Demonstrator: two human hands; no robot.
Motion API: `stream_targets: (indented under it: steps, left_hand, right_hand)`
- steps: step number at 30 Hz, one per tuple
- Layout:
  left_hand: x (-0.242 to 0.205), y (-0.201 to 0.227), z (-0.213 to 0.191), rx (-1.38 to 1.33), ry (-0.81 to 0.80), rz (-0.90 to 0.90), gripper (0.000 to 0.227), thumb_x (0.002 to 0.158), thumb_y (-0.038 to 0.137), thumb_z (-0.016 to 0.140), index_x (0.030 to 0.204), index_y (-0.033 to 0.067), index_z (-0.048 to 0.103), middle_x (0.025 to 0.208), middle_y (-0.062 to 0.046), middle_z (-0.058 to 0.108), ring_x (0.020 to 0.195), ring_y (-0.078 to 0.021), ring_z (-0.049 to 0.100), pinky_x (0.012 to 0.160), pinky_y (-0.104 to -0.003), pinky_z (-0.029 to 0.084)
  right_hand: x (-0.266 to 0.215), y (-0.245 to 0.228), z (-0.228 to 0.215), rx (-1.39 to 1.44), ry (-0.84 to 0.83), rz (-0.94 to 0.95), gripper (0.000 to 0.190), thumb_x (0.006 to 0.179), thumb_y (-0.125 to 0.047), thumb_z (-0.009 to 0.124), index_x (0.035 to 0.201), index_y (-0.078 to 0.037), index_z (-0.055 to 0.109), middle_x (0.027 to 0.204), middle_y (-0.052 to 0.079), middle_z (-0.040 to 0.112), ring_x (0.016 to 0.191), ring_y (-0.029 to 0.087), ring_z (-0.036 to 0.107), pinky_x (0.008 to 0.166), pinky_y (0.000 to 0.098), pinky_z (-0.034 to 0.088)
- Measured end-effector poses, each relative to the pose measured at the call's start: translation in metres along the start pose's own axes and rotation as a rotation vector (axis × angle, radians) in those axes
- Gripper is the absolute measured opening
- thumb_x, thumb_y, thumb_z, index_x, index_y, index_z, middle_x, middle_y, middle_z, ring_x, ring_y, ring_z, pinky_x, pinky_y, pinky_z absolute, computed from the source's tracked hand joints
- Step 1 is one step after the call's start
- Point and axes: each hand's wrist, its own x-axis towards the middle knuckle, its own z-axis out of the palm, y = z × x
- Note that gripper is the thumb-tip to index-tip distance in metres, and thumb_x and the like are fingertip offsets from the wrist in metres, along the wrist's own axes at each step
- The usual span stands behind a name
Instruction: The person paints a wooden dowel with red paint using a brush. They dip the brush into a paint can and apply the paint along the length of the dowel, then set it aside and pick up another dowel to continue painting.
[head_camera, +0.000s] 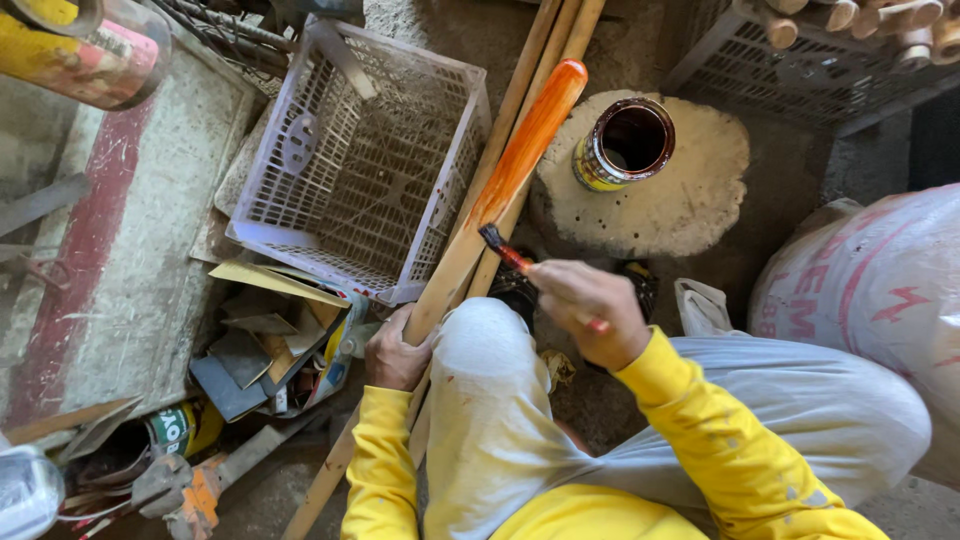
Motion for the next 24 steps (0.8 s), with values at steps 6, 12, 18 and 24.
stream_targets:
  steps: [6, 12, 18, 24]
  left_hand:
    - [-0.001, 0.002, -0.002, 0.001, -0.007, 0.021, 0.048, 0.077, 0.029, 0.083, 0.117, 0.0077, 0.068, 0.104, -0.020, 0.073, 0.095, -0.0412, 0.070, 0.080, -0.046, 0.056]
    - [0.006, 0.010, -0.007, 0.011, -0.046, -0.045, 0.043, 0.079, 0.034, 0.083, 0.113, 0.0108, 0.070, 0.102, -0.019, 0.075, 0.092, -0.0394, 0.072, 0.078, -0.045, 0.057]
    - [0.006, 0.015, -0.006, 0.043, -0.062, -0.085, 0.041, 0.081, 0.042, 0.082, 0.108, 0.0134, 0.070, 0.093, -0.018, 0.076, 0.087, -0.0390, 0.073, 0.074, -0.046, 0.058]
    - [0.008, 0.010, -0.005, 0.070, -0.058, -0.111, 0.045, 0.077, 0.042, 0.084, 0.107, 0.0120, 0.071, 0.091, -0.018, 0.075, 0.084, -0.0380, 0.073, 0.073, -0.046, 0.058]
  right_hand:
    - [0.064, 0.033, -0.058, 0.579, 0.140, 0.280, 0.023, 0.100, -0.006, 0.062, 0.118, 0.004, 0.073, 0.118, 0.013, 0.075, 0.091, 0.013, 0.066, 0.075, 0.0232, 0.052]
    - [0.083, 0.048, -0.104, 0.128, 0.312, 0.163, 0.027, 0.107, -0.010, 0.061, 0.125, 0.009, 0.067, 0.117, 0.017, 0.074, 0.103, 0.016, 0.075, 0.094, 0.0288, 0.060]
    - [0.060, 0.036, -0.063, -0.232, 0.417, -0.076, 0.022, 0.107, -0.006, 0.065, 0.127, 0.002, 0.070, 0.120, 0.013, 0.073, 0.111, 0.020, 0.073, 0.098, 0.0324, 0.060]
    - [0.038, 0.001, -0.023, -0.091, 0.091, -0.023, 0.029, 0.092, -0.002, 0.067, 0.121, 0.001, 0.068, 0.117, 0.016, 0.072, 0.103, 0.025, 0.074, 0.089, 0.0354, 0.060]
